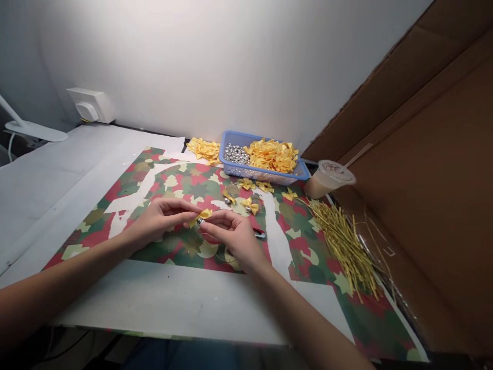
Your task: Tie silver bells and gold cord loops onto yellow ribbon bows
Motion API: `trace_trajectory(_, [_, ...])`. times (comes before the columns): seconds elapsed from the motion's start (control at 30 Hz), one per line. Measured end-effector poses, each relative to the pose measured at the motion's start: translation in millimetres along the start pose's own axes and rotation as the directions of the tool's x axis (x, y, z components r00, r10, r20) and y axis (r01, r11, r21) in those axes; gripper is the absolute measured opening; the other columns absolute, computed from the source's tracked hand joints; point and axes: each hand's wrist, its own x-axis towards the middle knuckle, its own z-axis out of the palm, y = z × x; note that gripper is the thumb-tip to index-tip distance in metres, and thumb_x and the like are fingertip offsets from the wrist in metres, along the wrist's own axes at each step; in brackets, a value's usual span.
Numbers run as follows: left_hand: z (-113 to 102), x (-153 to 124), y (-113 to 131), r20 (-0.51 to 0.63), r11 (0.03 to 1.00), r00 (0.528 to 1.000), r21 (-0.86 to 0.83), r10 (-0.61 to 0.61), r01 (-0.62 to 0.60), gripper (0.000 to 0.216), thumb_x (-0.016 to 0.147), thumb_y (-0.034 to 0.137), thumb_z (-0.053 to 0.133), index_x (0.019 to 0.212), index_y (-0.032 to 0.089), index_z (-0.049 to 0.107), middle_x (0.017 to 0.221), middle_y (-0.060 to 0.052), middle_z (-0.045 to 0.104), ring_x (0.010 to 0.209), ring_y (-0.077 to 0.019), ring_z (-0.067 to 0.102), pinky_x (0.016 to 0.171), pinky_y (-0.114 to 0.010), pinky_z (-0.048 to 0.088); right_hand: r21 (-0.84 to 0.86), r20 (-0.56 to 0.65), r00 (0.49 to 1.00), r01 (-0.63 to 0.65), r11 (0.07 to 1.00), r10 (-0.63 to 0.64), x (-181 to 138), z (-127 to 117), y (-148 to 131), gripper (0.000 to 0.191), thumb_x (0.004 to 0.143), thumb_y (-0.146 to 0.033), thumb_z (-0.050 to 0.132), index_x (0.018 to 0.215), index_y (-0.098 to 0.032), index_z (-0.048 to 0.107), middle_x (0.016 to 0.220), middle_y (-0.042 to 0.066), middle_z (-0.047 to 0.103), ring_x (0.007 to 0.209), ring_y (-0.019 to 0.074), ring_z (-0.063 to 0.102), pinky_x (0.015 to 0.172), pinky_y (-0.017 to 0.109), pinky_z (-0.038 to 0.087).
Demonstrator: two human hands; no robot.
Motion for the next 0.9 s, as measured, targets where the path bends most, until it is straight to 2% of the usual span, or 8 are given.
trace_trajectory(0.13, [-0.8, 0.3, -1.3, 0.007, 1.000, 1.000, 0.014, 0.008, -0.008, 0.011, 0.069, 0.025, 0.071, 0.078, 0.021, 0.077, 0.080, -0.005, 0.075, 0.078, -0.0188, 0.068, 0.069, -0.026, 0.053, 0.036, 0.009, 1.000, 0.004, 0.999, -0.005, 1.2, -1.3, 2.0, 0.030, 0.059, -0.032, 0.083, 0.079, -0.020, 0.064, 0.076, -0.001, 0.071, 0.076, 0.0152, 0.069, 0.071, 0.028, 0.059])
trace_trajectory(0.33, [0.5, -0.1, -4.2, 0.004, 1.000, 1.000, 0.010, 0.013, -0.013, 0.013, 0.070, 0.027, 0.072, 0.080, 0.019, 0.076, 0.089, -0.006, 0.075, 0.084, -0.0196, 0.068, 0.076, -0.027, 0.053, 0.068, 0.004, 1.000, 0.012, 0.998, -0.012, 2.4, -1.6, 3.1, 0.035, 0.059, -0.029, 0.084, 0.078, -0.021, 0.057, 0.074, -0.005, 0.067, 0.074, 0.0124, 0.069, 0.069, 0.025, 0.059])
trace_trajectory(0.57, [-0.4, -0.6, -3.7, 0.019, 1.000, 1.000, 0.018, 0.016, -0.016, 0.015, 0.069, 0.029, 0.073, 0.079, 0.018, 0.075, 0.085, -0.005, 0.074, 0.080, -0.0186, 0.068, 0.073, -0.027, 0.055, 0.063, 0.010, 1.000, 0.016, 0.998, -0.017, 1.8, 0.0, 2.7, 0.037, 0.058, -0.029, 0.084, 0.077, -0.021, 0.054, 0.075, -0.005, 0.068, 0.073, 0.0126, 0.069, 0.068, 0.025, 0.058])
trace_trajectory(0.73, [-2.1, -0.2, -4.0, 0.048, 0.997, 0.998, 0.060, 0.036, -0.038, 0.015, 0.071, 0.031, 0.072, 0.080, 0.019, 0.075, 0.083, -0.006, 0.074, 0.079, -0.0191, 0.069, 0.072, -0.027, 0.055, 0.005, -0.001, 0.999, 0.045, 0.999, -0.045, 1.8, -0.4, 1.4, 0.037, 0.057, -0.030, 0.084, 0.077, -0.021, 0.055, 0.072, -0.004, 0.069, 0.073, 0.0139, 0.069, 0.069, 0.026, 0.057])
trace_trajectory(0.9, [-4.1, 2.0, -6.4, -0.001, 1.000, 1.000, 0.015, 0.003, -0.003, 0.017, 0.068, 0.032, 0.075, 0.078, 0.018, 0.073, 0.086, -0.006, 0.074, 0.081, -0.0188, 0.068, 0.073, -0.027, 0.054, -0.148, 0.041, 0.999, 0.039, 0.988, -0.034, 3.7, -4.6, 0.6, 0.037, 0.055, -0.033, 0.084, 0.076, -0.021, 0.057, 0.071, -0.002, 0.068, 0.070, 0.0152, 0.068, 0.067, 0.028, 0.056])
